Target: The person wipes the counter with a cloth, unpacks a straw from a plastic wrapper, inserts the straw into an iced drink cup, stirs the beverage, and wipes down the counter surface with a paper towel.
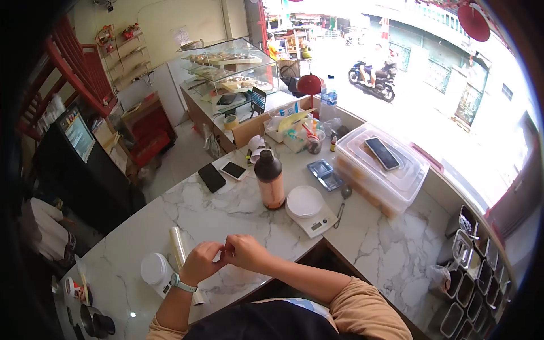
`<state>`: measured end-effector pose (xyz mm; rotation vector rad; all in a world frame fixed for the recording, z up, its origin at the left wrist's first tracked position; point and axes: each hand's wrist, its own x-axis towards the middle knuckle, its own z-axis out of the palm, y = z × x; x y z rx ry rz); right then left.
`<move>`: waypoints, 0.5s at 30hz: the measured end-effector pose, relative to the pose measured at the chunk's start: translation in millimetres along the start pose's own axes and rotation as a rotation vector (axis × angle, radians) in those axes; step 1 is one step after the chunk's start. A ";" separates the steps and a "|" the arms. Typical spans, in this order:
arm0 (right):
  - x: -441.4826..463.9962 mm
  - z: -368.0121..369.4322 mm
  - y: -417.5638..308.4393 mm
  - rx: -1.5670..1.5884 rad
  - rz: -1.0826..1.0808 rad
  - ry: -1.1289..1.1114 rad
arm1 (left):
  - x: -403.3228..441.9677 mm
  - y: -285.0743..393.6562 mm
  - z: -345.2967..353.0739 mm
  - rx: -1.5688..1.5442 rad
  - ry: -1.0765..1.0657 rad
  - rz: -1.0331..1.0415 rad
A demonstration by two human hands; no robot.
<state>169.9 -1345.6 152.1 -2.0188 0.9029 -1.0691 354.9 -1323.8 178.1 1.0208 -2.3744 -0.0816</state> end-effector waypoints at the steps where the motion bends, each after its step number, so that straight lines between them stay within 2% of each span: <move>1: 0.1 -2.3 -4.7 0.027 0.014 0.005 | -0.5 -0.6 1.9 0.006 0.010 -0.003; 5: -0.9 -2.6 -14.3 0.085 0.021 0.080 | -4.8 -4.7 10.7 -0.137 0.075 -0.101; 8: -4.0 0.1 -5.8 0.071 0.009 0.112 | -6.1 -1.3 8.3 -0.245 0.034 -0.175; 11: -3.7 0.2 -2.8 0.114 0.069 0.073 | -7.1 0.2 8.4 -0.257 0.127 -0.106; 15: 0.3 -1.5 -7.2 0.162 0.173 0.055 | -11.6 -5.5 7.9 -0.225 0.146 -0.062</move>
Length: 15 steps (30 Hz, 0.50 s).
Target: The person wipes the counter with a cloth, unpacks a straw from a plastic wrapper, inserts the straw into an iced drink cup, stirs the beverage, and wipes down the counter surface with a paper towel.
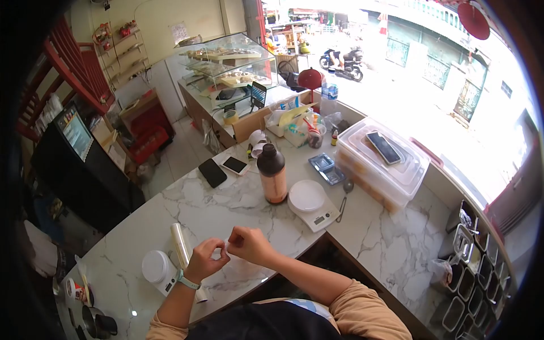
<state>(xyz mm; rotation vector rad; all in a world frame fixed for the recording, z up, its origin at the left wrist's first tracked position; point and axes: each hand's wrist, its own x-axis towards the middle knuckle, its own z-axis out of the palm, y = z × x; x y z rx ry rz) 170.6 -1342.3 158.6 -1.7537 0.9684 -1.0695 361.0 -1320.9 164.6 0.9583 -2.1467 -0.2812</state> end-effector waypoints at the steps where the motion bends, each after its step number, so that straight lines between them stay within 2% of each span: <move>1: 0.2 0.6 -0.7 -0.028 0.001 0.001 | 2.4 0.2 -0.2 0.049 -0.005 0.029; 5: -0.5 5.7 -5.4 -0.166 -0.049 0.031 | 9.5 8.4 -4.8 0.253 -0.103 0.073; 8: -3.0 4.3 -13.6 -0.212 -0.065 0.040 | 9.1 3.1 -4.1 0.259 -0.072 0.149; 11: -2.1 -3.9 -16.3 -0.042 0.111 0.030 | 8.5 4.0 -0.1 0.098 0.141 0.199; 14: 0.0 -5.8 -2.4 0.041 0.093 0.031 | 5.3 -0.3 4.7 -0.180 0.183 0.045; 15: -0.5 -6.3 -2.3 0.018 0.095 0.025 | 4.7 -1.8 3.9 -0.208 0.139 -0.007</move>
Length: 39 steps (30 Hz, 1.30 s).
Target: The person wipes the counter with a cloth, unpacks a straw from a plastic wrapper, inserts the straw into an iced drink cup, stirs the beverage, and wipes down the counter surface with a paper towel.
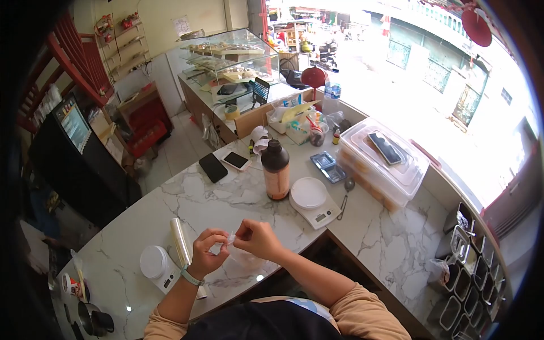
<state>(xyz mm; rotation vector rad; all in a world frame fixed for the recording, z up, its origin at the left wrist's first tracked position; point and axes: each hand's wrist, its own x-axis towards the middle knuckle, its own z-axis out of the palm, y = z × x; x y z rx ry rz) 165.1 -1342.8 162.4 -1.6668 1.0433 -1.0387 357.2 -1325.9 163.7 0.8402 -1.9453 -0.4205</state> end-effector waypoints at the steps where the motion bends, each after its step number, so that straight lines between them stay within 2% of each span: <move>1: 0.1 -0.7 -0.5 -0.023 0.000 -0.004 | 0.1 -1.9 -2.7 -0.023 -0.038 -0.057; 2: 0.3 -1.4 -1.3 -0.045 0.000 -0.008 | 0.8 -3.2 -4.5 -0.046 -0.077 -0.114; 5: -1.5 -3.2 -13.8 -0.105 -0.037 0.008 | 15.2 24.1 -11.6 0.296 -0.204 -0.026; 8: -3.5 -5.8 -19.9 -0.087 -0.040 -0.039 | 13.1 12.3 -18.8 0.158 -0.204 0.037; 11: 3.0 -7.1 1.3 0.030 0.017 -0.054 | 3.9 4.1 -20.2 -0.346 -0.229 -0.133; 14: 7.1 -6.4 19.1 0.088 0.047 -0.037 | -2.5 -0.6 -17.9 -0.684 -0.215 -0.346; 17: 2.0 -2.6 -0.5 0.243 -0.095 -0.004 | 1.3 -1.6 -24.5 -0.673 -0.219 -0.437; 20: -3.2 -7.3 -13.4 -0.005 -0.268 -0.129 | 21.4 13.7 -23.8 -0.876 0.018 -0.317; 21: -4.4 -7.3 -12.2 -0.035 -0.255 -0.126 | 25.3 17.4 -25.2 -0.936 0.055 -0.345; 24: -8.3 -9.2 -7.3 -0.110 -0.252 -0.099 | 26.1 32.3 -13.2 -0.726 0.218 -0.282; 25: -9.7 -9.8 -5.4 -0.121 -0.273 -0.080 | 23.6 36.3 -7.2 -0.557 0.234 -0.288; 26: -10.9 -10.3 -3.7 -0.131 -0.294 -0.061 | 18.4 33.0 -6.4 -0.516 0.139 -0.354; 28: -12.4 -9.8 -1.6 -0.010 -0.202 -0.026 | 4.3 15.8 -2.6 -0.433 -0.052 -0.487; 32: -19.9 -17.8 4.3 0.310 0.026 -0.045 | -12.4 -7.9 -11.4 -0.231 -0.007 -0.421; 35: -25.4 -29.1 2.8 0.567 0.076 0.004 | -17.2 0.9 -15.1 -0.433 0.125 -0.481; 38: -23.0 -27.9 -19.2 0.338 -0.209 0.075 | -6.7 24.9 -10.4 -0.416 0.205 -0.417; 39: -22.6 -18.3 -36.4 0.390 -0.169 0.131 | -1.6 32.4 -9.8 -0.384 0.218 -0.385</move>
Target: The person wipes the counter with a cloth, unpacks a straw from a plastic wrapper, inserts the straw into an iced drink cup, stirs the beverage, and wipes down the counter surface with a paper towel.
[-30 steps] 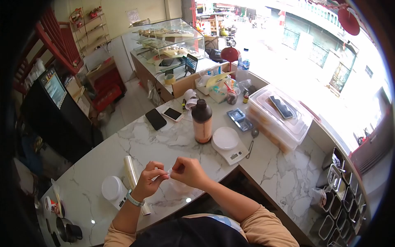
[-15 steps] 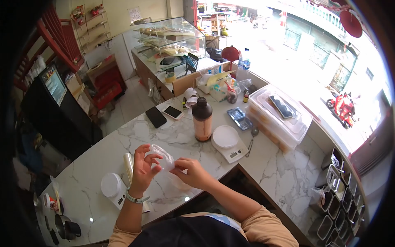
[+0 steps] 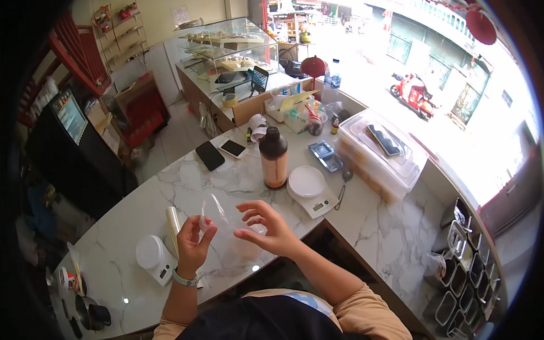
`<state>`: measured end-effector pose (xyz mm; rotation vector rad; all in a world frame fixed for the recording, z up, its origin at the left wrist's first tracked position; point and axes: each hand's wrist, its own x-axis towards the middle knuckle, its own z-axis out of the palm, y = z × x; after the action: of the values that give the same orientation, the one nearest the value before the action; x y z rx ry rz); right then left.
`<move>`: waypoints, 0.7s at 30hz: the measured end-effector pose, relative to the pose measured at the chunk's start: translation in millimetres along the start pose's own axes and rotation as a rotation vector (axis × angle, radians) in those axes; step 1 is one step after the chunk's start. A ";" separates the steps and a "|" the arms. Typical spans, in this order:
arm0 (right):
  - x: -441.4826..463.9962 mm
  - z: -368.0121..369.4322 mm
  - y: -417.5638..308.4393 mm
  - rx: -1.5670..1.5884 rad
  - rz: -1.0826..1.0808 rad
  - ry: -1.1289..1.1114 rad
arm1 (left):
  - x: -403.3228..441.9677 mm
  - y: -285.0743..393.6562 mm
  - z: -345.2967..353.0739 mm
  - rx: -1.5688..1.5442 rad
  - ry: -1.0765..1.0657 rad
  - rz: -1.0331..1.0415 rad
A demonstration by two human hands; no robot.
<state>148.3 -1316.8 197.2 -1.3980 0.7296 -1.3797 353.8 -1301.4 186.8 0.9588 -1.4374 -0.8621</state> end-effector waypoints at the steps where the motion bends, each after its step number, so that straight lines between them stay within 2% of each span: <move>1: 0.0 2.7 -0.6 -0.135 -0.043 -0.037 | 2.3 -0.5 1.2 -0.047 -0.019 0.027; 3: 1.4 5.0 -1.9 -0.409 -0.139 -0.110 | 7.6 -2.5 3.1 -0.144 -0.059 0.092; 6: -0.6 0.8 1.7 -0.384 -0.221 -0.076 | 9.4 7.2 -5.2 -0.290 0.093 0.005; 9: -0.3 0.2 -6.0 -0.383 -0.312 -0.148 | 8.6 10.2 -14.6 -0.444 0.097 -0.005; 10: -2.0 1.5 -11.0 -0.385 -0.337 -0.184 | 8.5 12.9 -9.9 -0.408 0.125 0.004; 13: -0.5 16.7 -18.1 -0.337 -0.412 -0.286 | 8.7 25.9 -1.2 -0.491 0.026 -0.069; 14: -0.9 18.2 -16.5 -0.307 -0.387 -0.338 | 8.9 23.1 -2.9 -0.463 -0.024 -0.063; 16: -2.9 17.2 -12.2 -0.315 -0.369 -0.277 | 9.7 15.6 -10.3 -0.408 -0.123 -0.048; 19: -3.9 9.6 -8.4 -0.344 -0.296 -0.226 | 7.2 23.8 -17.6 -0.327 -0.128 -0.098; 20: -4.6 7.8 -7.9 -0.357 -0.260 -0.217 | 6.7 24.4 -17.3 -0.311 -0.131 -0.058; 21: -4.6 9.0 -10.9 -0.362 -0.264 -0.297 | 6.5 24.6 -16.6 -0.295 -0.134 -0.021</move>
<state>153.8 -1306.9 207.0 -1.9956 0.6324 -1.2348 368.1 -1297.3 213.3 0.7049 -1.3667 -1.1365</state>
